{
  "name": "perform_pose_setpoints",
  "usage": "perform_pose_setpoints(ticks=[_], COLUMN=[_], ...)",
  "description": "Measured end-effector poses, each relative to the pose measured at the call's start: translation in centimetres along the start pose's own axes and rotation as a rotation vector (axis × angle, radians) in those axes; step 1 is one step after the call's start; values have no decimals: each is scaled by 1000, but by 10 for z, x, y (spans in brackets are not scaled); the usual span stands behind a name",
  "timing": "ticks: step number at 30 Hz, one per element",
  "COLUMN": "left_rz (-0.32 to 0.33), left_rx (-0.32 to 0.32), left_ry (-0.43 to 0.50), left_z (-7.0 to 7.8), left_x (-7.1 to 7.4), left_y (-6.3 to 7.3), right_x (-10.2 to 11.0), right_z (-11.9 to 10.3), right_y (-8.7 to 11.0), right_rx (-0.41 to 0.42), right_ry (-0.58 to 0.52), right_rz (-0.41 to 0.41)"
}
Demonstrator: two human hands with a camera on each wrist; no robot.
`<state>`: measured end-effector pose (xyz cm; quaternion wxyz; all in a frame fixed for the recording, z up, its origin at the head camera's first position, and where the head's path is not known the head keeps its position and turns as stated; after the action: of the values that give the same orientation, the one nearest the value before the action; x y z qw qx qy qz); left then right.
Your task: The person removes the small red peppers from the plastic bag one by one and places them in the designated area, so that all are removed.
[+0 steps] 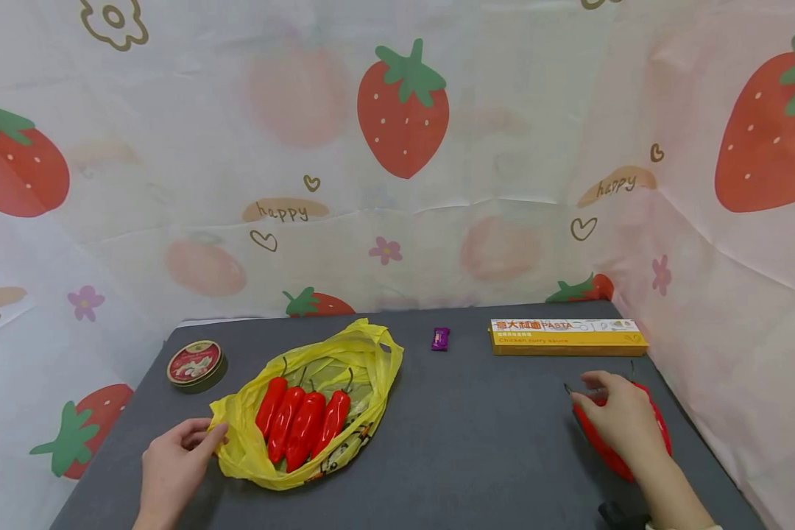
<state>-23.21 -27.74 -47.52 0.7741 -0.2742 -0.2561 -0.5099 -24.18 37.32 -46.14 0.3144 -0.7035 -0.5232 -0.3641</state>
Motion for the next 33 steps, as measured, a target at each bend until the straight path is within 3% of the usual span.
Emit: perform_pose_setpoints(ticks=[13,26,33], left_rz=[-37,-13,-5], left_rx=[-15,-24,-31], left_ry=[-8,-12,-11], left_z=[2,1,2], left_x=[-3,-2,-1], left_y=[0,1,2], right_x=[-11,-45,-73], right_z=[-80,-149,-184], right_y=[4,-1,0], right_rx=[118,192,205], right_ry=[-148,-253,-295], right_rz=[44,-36,-103])
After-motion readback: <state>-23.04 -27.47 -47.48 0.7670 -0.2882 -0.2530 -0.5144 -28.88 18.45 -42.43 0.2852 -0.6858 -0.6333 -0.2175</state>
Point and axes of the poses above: each hand's wrist, its own y-axis away from the middle knuckle, its own x-axis out of the back of the hand, z = x × y, the point moved 9 cm from there along -y, towards the middle knuckle, and after that the axes turned 8 degrees about -x, right-handed, at the moved point
